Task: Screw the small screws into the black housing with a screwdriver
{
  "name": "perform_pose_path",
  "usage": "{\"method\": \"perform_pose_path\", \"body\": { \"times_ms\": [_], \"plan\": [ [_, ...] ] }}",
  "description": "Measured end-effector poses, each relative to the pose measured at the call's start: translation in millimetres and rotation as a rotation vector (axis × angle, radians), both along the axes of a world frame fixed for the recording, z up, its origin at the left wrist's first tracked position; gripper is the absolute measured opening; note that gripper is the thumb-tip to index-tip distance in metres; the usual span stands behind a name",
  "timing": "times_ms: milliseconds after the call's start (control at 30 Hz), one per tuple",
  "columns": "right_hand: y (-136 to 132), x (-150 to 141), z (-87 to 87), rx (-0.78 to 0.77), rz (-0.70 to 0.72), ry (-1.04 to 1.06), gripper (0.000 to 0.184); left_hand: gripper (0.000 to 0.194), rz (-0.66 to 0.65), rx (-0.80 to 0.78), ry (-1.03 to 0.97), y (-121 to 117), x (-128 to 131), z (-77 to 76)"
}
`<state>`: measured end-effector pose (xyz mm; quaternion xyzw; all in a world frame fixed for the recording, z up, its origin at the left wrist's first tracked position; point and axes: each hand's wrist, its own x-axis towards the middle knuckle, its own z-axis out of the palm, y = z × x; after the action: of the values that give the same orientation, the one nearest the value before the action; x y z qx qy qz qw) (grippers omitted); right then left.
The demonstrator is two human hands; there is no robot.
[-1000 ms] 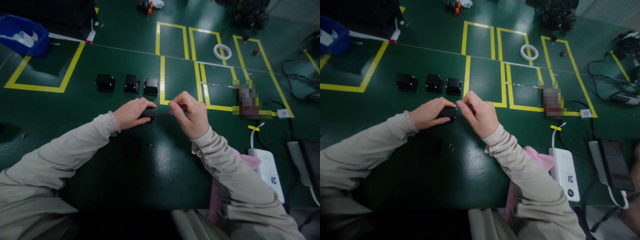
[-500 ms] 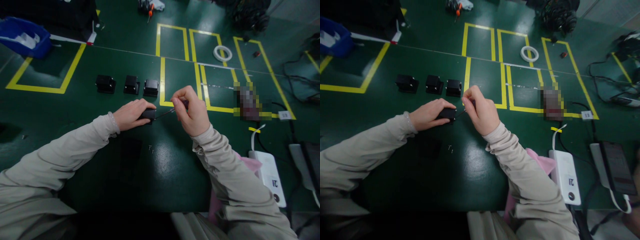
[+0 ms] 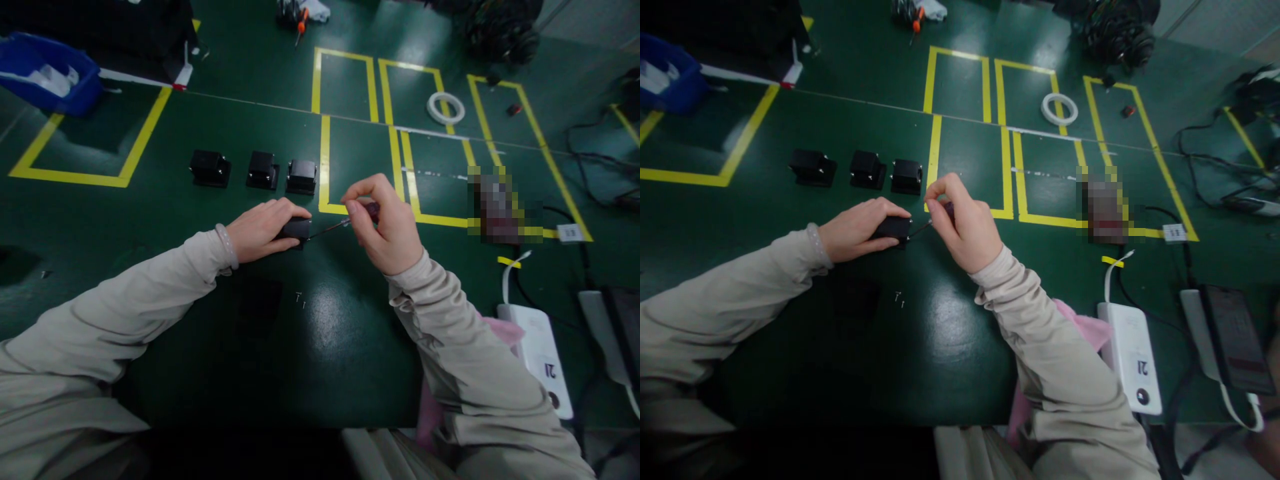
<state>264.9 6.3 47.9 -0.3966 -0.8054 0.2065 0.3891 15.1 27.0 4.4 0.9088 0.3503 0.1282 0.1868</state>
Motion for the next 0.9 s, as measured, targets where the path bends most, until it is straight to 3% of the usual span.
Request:
{"method": "perform_pose_path", "body": {
  "times_ms": [667, 900],
  "plan": [
    [0.7, 1.9, 0.6, 0.01, 0.005, -0.005, 0.032, 0.046, 0.002, 0.012, -0.004, -0.1, -0.2, -2.1],
    [1.5, 2.4, -1.2, 0.016, 0.033, -0.024, 0.026, 0.045, 0.009, 0.005, -0.006, 0.0, -0.4, -2.3]
  ]
}}
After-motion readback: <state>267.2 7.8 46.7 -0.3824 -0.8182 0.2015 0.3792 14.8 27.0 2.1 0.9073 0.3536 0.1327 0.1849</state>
